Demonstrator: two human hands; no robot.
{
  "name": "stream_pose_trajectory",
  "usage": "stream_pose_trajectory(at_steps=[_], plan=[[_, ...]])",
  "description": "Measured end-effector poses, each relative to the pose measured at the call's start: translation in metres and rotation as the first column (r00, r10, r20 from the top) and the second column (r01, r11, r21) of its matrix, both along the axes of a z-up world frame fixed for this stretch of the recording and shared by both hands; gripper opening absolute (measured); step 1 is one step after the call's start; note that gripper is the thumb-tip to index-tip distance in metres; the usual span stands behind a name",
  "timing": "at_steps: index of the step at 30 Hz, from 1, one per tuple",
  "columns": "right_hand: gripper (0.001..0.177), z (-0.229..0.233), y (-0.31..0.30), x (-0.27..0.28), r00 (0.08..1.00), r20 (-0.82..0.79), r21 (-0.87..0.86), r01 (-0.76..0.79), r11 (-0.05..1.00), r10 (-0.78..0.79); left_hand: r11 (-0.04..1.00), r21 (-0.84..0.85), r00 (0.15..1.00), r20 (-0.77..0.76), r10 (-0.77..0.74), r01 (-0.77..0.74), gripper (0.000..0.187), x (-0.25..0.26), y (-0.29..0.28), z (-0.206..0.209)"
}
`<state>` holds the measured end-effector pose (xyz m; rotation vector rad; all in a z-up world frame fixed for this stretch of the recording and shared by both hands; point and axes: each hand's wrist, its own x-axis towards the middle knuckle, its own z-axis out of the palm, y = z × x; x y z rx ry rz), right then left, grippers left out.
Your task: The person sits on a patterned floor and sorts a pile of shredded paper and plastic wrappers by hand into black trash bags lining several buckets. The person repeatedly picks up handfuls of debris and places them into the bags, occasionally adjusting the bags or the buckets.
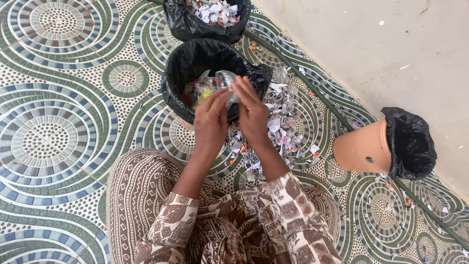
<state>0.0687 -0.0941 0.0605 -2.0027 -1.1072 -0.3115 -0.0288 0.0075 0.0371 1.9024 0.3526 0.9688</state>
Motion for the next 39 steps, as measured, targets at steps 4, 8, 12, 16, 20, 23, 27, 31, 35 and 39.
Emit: stream_pose_trajectory(at_steps=[4,8,12,16,20,23,27,31,35,39], plan=[[0.044,-0.028,0.028,0.011,0.999,0.012,-0.204,0.047,0.978,-0.046,0.978,0.189,0.971,-0.201,0.127,-0.089,0.041,0.016,0.010,-0.025],[0.050,-0.038,0.029,0.017,0.992,0.091,-0.479,0.123,0.869,-0.090,0.959,0.277,0.937,-0.313,0.154,-0.065,0.056,0.027,0.003,-0.046],[0.050,-0.033,0.029,0.017,0.988,0.144,-0.507,0.123,0.853,-0.056,0.959,0.281,0.922,-0.358,0.149,-0.046,0.062,0.028,0.001,-0.048],[0.041,-0.030,0.007,0.021,0.999,0.025,-0.228,-0.025,0.973,0.031,0.957,0.277,0.947,-0.274,0.167,-0.088,0.054,0.022,0.006,-0.033],[0.030,-0.047,-0.078,0.052,0.975,-0.081,-0.052,0.204,0.978,-0.208,0.995,0.068,0.997,-0.011,0.075,-0.074,0.037,0.016,-0.004,-0.026],[0.028,-0.075,-0.163,0.094,0.882,-0.104,-0.151,0.442,0.884,-0.459,0.992,0.057,0.980,0.161,-0.118,0.110,0.031,0.020,-0.032,-0.029],[0.044,-0.129,-0.261,0.136,0.765,-0.138,-0.289,0.577,0.764,-0.629,0.913,0.157,0.907,0.139,-0.398,0.377,0.027,0.031,-0.077,-0.044],[0.057,-0.190,-0.300,0.172,0.815,-0.129,-0.321,0.504,0.801,-0.565,0.833,0.180,0.852,-0.080,-0.518,0.523,0.031,0.031,-0.098,-0.067],[0.038,-0.218,-0.293,0.186,0.850,-0.152,-0.369,0.425,0.826,-0.505,0.808,0.133,0.813,-0.210,-0.543,0.574,0.032,0.038,-0.095,-0.078],[0.023,-0.208,-0.280,0.183,0.714,-0.379,-0.253,0.532,0.808,-0.588,0.807,0.006,0.773,-0.291,-0.563,0.590,0.031,0.043,-0.090,-0.082]])
